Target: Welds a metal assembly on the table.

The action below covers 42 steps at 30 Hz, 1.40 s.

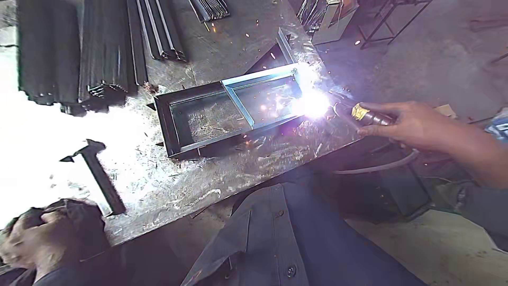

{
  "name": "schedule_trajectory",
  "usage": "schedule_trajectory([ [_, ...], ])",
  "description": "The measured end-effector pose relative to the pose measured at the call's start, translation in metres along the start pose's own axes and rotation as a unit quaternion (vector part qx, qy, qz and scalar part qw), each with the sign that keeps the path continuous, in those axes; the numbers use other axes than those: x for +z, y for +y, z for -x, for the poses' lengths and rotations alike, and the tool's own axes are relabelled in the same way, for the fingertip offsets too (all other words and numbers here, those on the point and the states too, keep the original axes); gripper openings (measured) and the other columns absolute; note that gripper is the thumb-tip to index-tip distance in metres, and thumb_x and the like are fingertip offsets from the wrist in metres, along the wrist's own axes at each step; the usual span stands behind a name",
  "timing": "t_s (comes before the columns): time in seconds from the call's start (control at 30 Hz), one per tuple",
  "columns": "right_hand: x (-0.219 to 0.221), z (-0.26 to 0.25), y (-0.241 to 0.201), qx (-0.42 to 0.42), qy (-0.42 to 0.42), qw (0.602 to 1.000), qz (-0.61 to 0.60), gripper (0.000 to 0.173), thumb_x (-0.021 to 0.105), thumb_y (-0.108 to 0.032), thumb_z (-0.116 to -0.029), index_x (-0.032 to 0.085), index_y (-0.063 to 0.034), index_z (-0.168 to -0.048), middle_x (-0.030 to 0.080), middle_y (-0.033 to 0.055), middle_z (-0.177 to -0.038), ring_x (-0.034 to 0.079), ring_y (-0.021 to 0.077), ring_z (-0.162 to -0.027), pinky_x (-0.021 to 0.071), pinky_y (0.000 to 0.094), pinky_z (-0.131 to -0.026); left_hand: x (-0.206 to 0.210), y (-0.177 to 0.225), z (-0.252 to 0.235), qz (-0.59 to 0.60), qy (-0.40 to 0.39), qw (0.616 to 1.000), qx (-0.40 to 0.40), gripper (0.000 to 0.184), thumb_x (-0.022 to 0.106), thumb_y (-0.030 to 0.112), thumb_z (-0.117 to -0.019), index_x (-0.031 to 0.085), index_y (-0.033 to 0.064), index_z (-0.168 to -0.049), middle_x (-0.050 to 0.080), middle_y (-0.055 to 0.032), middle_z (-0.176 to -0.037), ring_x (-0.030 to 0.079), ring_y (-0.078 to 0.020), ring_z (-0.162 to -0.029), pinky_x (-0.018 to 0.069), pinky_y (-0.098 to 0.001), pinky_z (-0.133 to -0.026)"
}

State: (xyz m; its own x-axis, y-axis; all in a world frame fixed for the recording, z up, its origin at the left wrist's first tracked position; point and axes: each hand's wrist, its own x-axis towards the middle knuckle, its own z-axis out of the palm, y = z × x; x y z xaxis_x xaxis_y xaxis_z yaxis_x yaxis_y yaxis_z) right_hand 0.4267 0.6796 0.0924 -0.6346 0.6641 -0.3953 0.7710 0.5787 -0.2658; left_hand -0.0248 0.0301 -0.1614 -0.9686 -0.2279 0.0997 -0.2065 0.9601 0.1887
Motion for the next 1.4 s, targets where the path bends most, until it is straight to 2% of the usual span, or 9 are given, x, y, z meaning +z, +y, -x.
schedule_trajectory([
  [0.07,-0.005,-0.003,-0.005,-0.004,-0.013,1.000,0.026,0.074,0.075,-0.059,-0.0853,0.052,-0.0352,-0.152,0.072,0.0139,-0.105,0.066,0.0255,-0.074,0.0544,0.0538,-0.067,0.002,-0.002,-0.001,0.009,0.000,1.000,0.001,0.050,0.043,0.046,-0.1020,0.062,0.0256,-0.143,0.052,-0.0045,-0.155,0.045,-0.0260,-0.146,0.0345,-0.0541,-0.119],
  [0.33,-0.020,-0.009,-0.036,0.054,-0.051,0.997,0.038,0.068,0.076,-0.045,-0.0901,0.051,-0.0353,-0.153,0.068,0.0144,-0.084,0.055,0.0192,-0.048,0.0498,0.0379,-0.046,-0.009,0.008,0.010,0.025,-0.013,0.999,0.016,0.051,0.044,0.043,-0.1022,0.059,0.0214,-0.145,0.051,-0.0097,-0.156,0.045,-0.0308,-0.146,0.0343,-0.0578,-0.118],
  [0.6,-0.022,-0.015,-0.065,0.056,-0.065,0.991,0.106,0.072,0.075,-0.051,-0.0893,0.049,-0.0314,-0.154,0.070,0.0175,-0.095,0.059,0.0236,-0.057,0.0522,0.0442,-0.052,0.003,-0.001,0.012,-0.017,-0.010,0.998,0.056,0.057,0.043,0.049,-0.1015,0.057,0.0157,-0.146,0.057,-0.0171,-0.148,0.051,-0.0362,-0.140,0.0357,-0.0601,-0.116],
  [0.9,-0.021,-0.020,-0.059,-0.010,-0.065,0.983,0.170,0.080,0.077,-0.061,-0.0829,0.051,-0.0297,-0.152,0.071,0.0162,-0.114,0.068,0.0342,-0.096,0.0519,0.0628,-0.082,0.015,-0.008,0.032,-0.031,0.002,0.997,0.069,0.054,0.044,0.054,-0.1008,0.058,0.0239,-0.144,0.057,-0.0182,-0.146,0.051,-0.0413,-0.137,0.0383,-0.0665,-0.110],
  [1.03,-0.034,-0.024,-0.029,-0.028,-0.017,0.997,0.068,0.061,0.084,-0.044,-0.0837,0.063,-0.0261,-0.138,0.070,0.0107,-0.090,0.062,0.0210,-0.060,0.0546,0.0435,-0.054,0.016,-0.004,0.042,-0.020,0.006,1.000,0.021,0.063,0.041,0.061,-0.1004,0.055,0.0227,-0.148,0.055,-0.0169,-0.149,0.051,-0.0390,-0.138,0.0386,-0.0661,-0.110],
  [1.1,-0.053,-0.023,-0.022,-0.057,-0.008,0.998,-0.039,0.072,0.083,-0.031,-0.0869,0.052,-0.0302,-0.152,0.069,0.0112,-0.098,0.057,0.0154,-0.055,0.0512,0.0352,-0.049,0.030,-0.015,0.038,-0.006,0.000,1.000,-0.010,0.069,0.035,0.065,-0.1006,0.052,0.0190,-0.149,0.055,-0.0162,-0.148,0.053,-0.0379,-0.137,0.0401,-0.0678,-0.108],
  [1.2,-0.073,-0.034,-0.005,-0.156,0.018,0.985,-0.067,0.070,0.070,-0.013,-0.0926,0.045,-0.0292,-0.156,0.068,0.0074,-0.118,0.064,0.0139,-0.074,0.0552,0.0365,-0.064,0.022,-0.004,0.043,0.020,0.006,0.996,-0.090,0.069,0.037,0.064,-0.0994,0.057,0.0162,-0.145,0.061,-0.0130,-0.143,0.056,-0.0306,-0.134,0.0431,-0.0594,-0.111],
  [1.3,-0.071,-0.063,0.007,-0.253,0.094,0.961,0.058,0.067,0.068,-0.013,-0.0933,0.046,-0.0198,-0.156,0.065,0.0187,-0.129,0.066,0.0341,-0.107,0.0519,0.0588,-0.089,0.028,-0.001,0.045,0.055,0.078,0.990,-0.100,0.064,0.038,0.057,-0.1023,0.059,0.0141,-0.144,0.062,-0.0132,-0.142,0.057,-0.0293,-0.134,0.0429,-0.0554,-0.112],
  [1.4,-0.051,-0.096,0.023,-0.338,0.126,0.914,0.185,0.063,0.061,-0.017,-0.0956,0.046,-0.0238,-0.156,0.063,0.0211,-0.122,0.068,0.0400,-0.100,0.0562,0.0598,-0.076,0.022,0.015,0.064,0.023,0.063,0.992,-0.103,0.062,0.036,0.059,-0.1024,0.060,0.0193,-0.144,0.060,-0.0135,-0.145,0.053,-0.0325,-0.139,0.0376,-0.0600,-0.114],
])
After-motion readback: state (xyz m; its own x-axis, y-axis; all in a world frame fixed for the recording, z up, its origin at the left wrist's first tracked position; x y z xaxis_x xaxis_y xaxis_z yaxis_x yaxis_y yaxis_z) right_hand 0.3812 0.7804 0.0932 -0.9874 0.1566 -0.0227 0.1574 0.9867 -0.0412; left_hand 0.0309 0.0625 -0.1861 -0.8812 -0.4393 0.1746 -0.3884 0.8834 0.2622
